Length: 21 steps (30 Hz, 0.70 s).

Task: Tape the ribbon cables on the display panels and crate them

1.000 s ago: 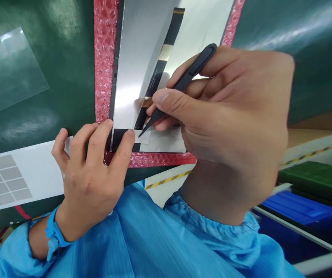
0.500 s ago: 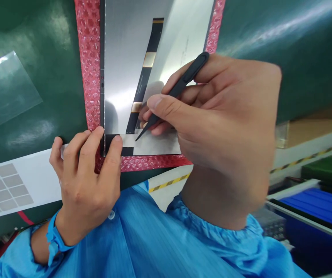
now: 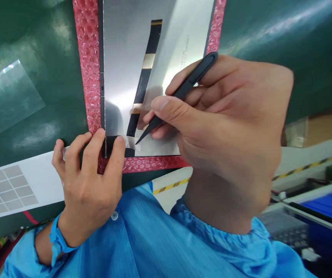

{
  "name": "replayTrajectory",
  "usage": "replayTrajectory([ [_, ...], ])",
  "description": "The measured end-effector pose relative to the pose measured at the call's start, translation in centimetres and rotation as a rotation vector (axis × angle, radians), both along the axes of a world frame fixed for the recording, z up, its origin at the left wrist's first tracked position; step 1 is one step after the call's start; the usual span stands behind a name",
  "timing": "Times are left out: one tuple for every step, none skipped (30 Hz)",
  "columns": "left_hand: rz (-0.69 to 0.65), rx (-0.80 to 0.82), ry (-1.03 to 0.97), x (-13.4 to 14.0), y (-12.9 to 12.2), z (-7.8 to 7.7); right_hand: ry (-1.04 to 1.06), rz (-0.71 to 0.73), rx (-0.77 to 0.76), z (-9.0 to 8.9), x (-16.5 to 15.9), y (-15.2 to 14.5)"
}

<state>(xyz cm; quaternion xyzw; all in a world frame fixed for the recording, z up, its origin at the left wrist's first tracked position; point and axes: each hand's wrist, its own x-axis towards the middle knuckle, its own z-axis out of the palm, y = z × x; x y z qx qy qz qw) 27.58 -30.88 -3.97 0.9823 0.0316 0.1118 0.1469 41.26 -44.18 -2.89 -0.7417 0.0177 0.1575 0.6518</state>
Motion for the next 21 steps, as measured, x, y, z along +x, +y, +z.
replayTrajectory([
  [-0.006, 0.003, 0.005, 0.0, 0.0, 0.03, 0.004, 0.0, 0.006, 0.04, -0.03, 0.01],
  [-0.011, 0.006, 0.01, 0.01, -0.01, 0.06, 0.008, 0.004, 0.016, 0.1, -0.06, 0.03],
  [-0.018, 0.008, 0.009, 0.01, 0.0, 0.07, 0.014, 0.018, 0.025, 0.17, -0.09, 0.03],
  [-0.025, 0.012, 0.007, 0.03, 0.01, 0.07, 0.018, 0.037, 0.033, 0.25, -0.12, 0.04],
  [-0.03, 0.016, 0.006, 0.04, 0.02, 0.06, 0.017, 0.052, 0.039, 0.32, -0.17, 0.04],
  [-0.032, 0.021, 0.004, 0.05, 0.04, 0.04, 0.008, 0.059, 0.046, 0.37, -0.22, 0.05],
  [-0.032, 0.025, 0.003, 0.05, 0.06, 0.01, 0.003, 0.063, 0.05, 0.41, -0.29, 0.07],
  [-0.031, 0.027, 0.004, 0.06, 0.07, -0.03, -0.002, 0.06, 0.057, 0.43, -0.36, 0.11],
  [-0.029, 0.027, 0.005, 0.06, 0.09, -0.05, -0.005, 0.054, 0.066, 0.44, -0.43, 0.16],
  [-0.026, 0.027, 0.007, 0.06, 0.1, -0.07, -0.004, 0.045, 0.078, 0.44, -0.49, 0.23],
  [-0.023, 0.027, 0.006, 0.06, 0.11, -0.08, 0.001, 0.04, 0.094, 0.43, -0.54, 0.3],
  [-0.023, 0.026, 0.008, 0.07, 0.11, -0.08, 0.005, 0.035, 0.112, 0.43, -0.57, 0.37],
  [-0.023, 0.026, 0.01, 0.07, 0.11, -0.07, 0.005, 0.028, 0.129, 0.43, -0.58, 0.42],
  [-0.023, 0.025, 0.009, 0.08, 0.1, -0.06, 0.002, 0.023, 0.141, 0.45, -0.57, 0.44],
  [-0.021, 0.024, 0.01, 0.09, 0.08, -0.05, 0.001, 0.028, 0.144, 0.47, -0.55, 0.43],
  [-0.017, 0.023, 0.008, 0.09, 0.07, -0.05, -0.005, 0.032, 0.139, 0.49, -0.52, 0.39],
  [-0.011, 0.023, 0.006, 0.09, 0.05, -0.06, -0.011, 0.033, 0.124, 0.51, -0.49, 0.3],
  [-0.005, 0.023, 0.004, 0.08, 0.03, -0.08, -0.016, 0.034, 0.1, 0.53, -0.46, 0.19],
  [-0.002, 0.024, 0.004, 0.06, 0.02, -0.1, -0.022, 0.032, 0.074, 0.55, -0.44, 0.07],
  [-0.003, 0.025, 0.007, 0.04, 0.01, -0.12, -0.028, 0.026, 0.049, 0.57, -0.44, -0.04],
  [-0.006, 0.026, 0.007, 0.02, 0.0, -0.14, -0.033, 0.021, 0.027, 0.59, -0.45, -0.15],
])
